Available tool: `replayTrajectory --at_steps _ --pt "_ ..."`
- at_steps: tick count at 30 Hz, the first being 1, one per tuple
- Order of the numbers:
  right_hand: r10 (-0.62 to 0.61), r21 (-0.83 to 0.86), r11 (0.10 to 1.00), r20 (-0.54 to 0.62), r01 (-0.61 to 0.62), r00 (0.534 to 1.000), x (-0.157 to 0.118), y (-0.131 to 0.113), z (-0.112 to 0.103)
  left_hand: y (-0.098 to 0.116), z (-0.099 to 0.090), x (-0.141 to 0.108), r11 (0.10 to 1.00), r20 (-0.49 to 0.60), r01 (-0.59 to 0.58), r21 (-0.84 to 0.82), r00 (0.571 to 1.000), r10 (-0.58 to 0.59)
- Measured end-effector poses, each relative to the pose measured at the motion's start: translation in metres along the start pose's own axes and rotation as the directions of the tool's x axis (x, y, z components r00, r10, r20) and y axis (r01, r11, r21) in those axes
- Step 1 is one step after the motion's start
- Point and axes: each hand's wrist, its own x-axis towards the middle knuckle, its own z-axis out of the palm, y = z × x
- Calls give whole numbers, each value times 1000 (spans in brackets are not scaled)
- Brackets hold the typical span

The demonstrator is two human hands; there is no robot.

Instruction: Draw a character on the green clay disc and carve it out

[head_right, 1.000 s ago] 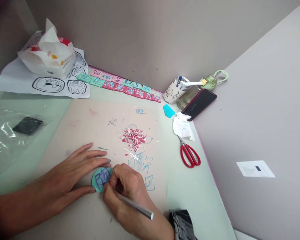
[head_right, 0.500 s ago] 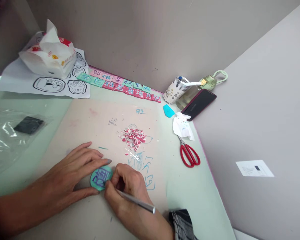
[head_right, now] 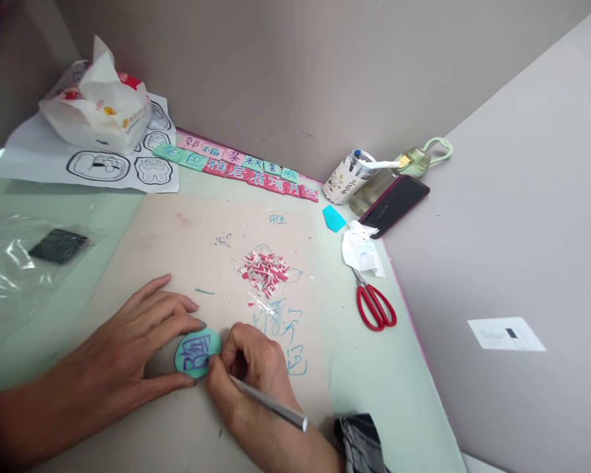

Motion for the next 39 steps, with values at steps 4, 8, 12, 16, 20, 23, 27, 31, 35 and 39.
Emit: replayTrajectory --at_steps 4,8,12,16,20,23,27,31,35,39 --pt "-4 1 1000 -1 4 1000 0 1 0 0 0 2 1000 14 -3 24 1000 2" --pt "-17 2 1000 21 16 1000 0 -1 -3 -5 -5 3 999 100 -46 6 994 45" --pt "-58 -35 998 33 59 998 0 -3 -4 -7 -9 2 999 128 -48 11 991 46" --pt "-72 -52 996 16 72 997 -1 0 -2 -5 -10 2 1000 137 -26 -12 990 28" --pt "-97 -62 993 12 97 995 -1 3 0 -4 -10 2 1000 142 -10 -23 990 13" --pt "-97 -63 993 11 98 995 -1 3 0 -4 -9 2 1000 135 -11 -24 991 14" --pt "-92 -68 993 17 93 996 -2 0 -1 -4 -10 2 999 136 -4 -49 991 10" --pt "-93 -83 992 17 94 996 -2 -1 -1 -4 -10 2 998 132 5 -64 991 4" --pt "-86 -80 993 19 87 996 -2 -1 -2 -3 -10 2 996 119 16 -88 993 -6" --pt "-74 -73 995 9 74 997 -2 -1 -1 -2 -8 1 996 83 1 -88 997 6"
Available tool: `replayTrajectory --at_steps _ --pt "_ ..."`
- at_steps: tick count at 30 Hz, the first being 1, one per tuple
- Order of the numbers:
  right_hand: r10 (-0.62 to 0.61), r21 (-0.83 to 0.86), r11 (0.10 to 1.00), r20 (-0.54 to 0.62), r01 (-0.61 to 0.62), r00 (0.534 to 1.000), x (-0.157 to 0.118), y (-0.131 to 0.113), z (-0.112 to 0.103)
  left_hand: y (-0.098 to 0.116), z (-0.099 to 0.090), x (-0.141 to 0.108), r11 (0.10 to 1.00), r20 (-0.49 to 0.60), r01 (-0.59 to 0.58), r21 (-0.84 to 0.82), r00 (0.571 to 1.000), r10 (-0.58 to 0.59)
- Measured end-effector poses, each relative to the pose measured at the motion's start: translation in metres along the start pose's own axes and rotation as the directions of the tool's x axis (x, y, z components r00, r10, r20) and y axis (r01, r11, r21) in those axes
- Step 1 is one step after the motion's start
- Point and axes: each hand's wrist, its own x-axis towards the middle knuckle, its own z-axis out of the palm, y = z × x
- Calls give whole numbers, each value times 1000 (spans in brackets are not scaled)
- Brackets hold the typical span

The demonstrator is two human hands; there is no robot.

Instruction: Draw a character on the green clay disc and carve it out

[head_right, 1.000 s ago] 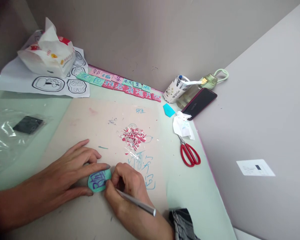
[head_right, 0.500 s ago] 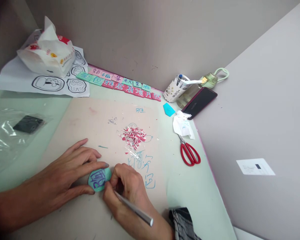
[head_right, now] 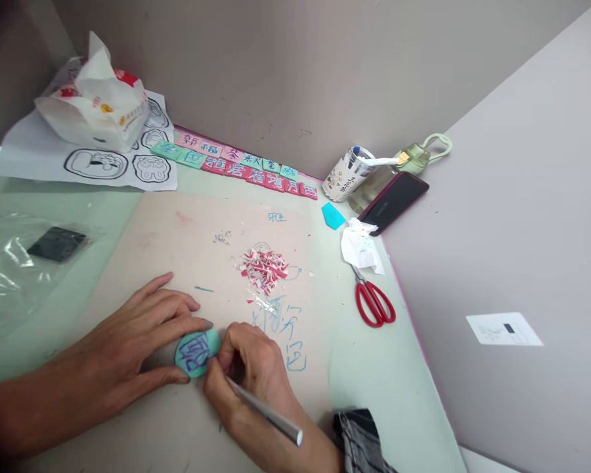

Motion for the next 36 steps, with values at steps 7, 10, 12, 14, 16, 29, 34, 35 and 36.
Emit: replayTrajectory --at_steps 7,10,12,14,16,29,34,35,36 --pt "-8 -1 1000 -1 8 1000 -1 0 0 -1 9 -3 998 -66 -9 58 998 13" --pt "-30 -17 999 -2 30 1000 -1 1 -1 -2 7 -1 998 -46 -13 64 999 16" --pt "-37 -20 999 0 37 999 0 1 -1 -3 3 0 998 2 -26 58 1000 25" --pt "-41 -10 999 3 41 999 0 2 -1 -4 -1 1 998 51 -35 57 998 32" --pt "-39 1 999 1 39 999 0 4 0 -6 -4 1 998 79 -40 54 996 35" --pt "-48 0 999 -39 48 998 0 4 3 2 -4 -3 1000 67 10 28 998 -12" --pt "-58 10 998 -48 59 997 -1 2 3 2 -5 -2 999 70 8 33 998 -10" --pt "-55 10 998 -52 55 997 -2 1 3 3 -5 -2 999 67 10 31 998 -12" --pt "-50 8 999 -54 51 997 -2 1 3 3 -4 -2 999 65 8 31 998 -10"
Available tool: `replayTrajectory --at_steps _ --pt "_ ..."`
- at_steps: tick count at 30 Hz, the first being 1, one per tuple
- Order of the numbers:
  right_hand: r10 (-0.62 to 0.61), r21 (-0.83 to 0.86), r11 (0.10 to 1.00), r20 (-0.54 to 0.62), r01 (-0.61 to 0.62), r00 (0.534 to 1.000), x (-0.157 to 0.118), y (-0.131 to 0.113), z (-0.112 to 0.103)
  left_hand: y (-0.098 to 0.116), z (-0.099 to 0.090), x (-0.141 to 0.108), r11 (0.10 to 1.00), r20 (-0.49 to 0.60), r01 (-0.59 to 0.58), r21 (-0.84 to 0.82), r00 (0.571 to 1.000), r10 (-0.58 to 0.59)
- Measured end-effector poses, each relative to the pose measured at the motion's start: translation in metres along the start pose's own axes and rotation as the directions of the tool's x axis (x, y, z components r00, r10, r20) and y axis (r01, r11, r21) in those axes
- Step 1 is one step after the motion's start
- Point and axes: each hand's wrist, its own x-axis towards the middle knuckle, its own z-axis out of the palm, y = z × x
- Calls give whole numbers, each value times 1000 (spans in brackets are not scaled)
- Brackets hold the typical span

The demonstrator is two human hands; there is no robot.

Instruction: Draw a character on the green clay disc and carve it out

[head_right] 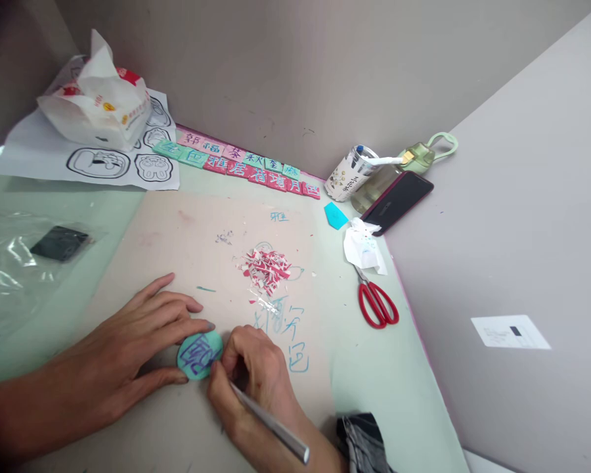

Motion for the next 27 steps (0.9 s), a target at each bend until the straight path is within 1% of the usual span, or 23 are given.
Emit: replayTrajectory --at_steps 10,15,21,27 --pt "4 8 1000 16 -4 1000 0 5 0 0 1 -2 1000 -24 -4 10 1000 5" --pt "25 10 1000 12 -25 1000 -1 3 1 1 4 -1 1000 -70 -15 7 997 16" --pt "16 -23 1000 -16 -16 1000 -2 2 2 -2 12 -3 1000 -130 -17 6 991 18" --pt "6 -23 1000 -18 -7 1000 -2 3 2 0 13 -2 1000 -127 -1 20 992 4"
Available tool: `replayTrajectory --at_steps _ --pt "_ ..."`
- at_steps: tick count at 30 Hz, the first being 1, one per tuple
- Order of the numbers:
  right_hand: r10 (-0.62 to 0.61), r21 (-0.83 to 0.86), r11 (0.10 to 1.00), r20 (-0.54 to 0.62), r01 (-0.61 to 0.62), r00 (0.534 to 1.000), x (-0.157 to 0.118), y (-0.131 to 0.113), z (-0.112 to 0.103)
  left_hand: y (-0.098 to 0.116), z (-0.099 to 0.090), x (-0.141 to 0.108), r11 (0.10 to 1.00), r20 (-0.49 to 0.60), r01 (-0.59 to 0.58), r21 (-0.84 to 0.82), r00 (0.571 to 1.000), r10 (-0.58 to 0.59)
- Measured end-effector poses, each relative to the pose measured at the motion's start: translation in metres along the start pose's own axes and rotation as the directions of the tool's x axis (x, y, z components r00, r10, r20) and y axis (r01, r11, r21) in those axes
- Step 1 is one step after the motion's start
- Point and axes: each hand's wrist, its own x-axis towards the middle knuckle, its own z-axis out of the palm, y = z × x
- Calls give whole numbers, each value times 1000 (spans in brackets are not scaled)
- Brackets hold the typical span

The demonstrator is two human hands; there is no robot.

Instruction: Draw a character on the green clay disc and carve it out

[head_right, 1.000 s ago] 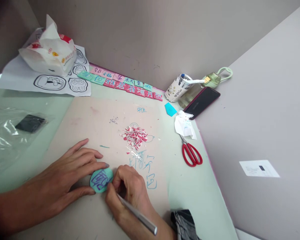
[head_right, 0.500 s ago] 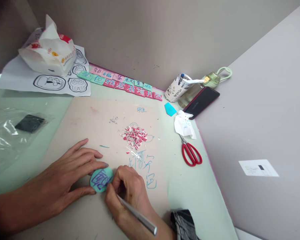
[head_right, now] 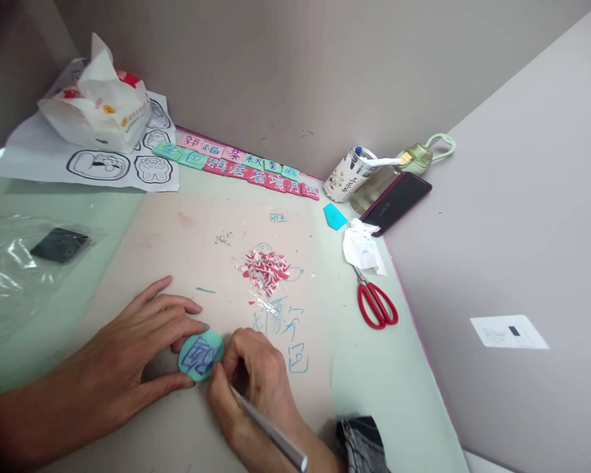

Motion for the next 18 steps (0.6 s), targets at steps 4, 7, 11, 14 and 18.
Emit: replayTrajectory --at_steps 4,7,11,14,18 --pt "5 -13 1000 -15 -5 1000 -1 0 0 4 -2 2 1000 2 20 10 1000 -20" --pt "-2 -16 1000 -25 1 1000 -1 0 1 5 -2 3 999 -18 34 -3 999 -34" --pt "-4 -17 1000 -29 3 1000 -1 -1 0 1 -2 3 1000 8 9 -13 1000 -9" --pt "8 -10 1000 -24 -9 1000 0 -2 -1 -4 -4 4 999 58 -40 -7 998 40" --pt "-18 -25 1000 -19 18 1000 -1 1 0 -5 -6 3 997 51 -72 1 996 72"
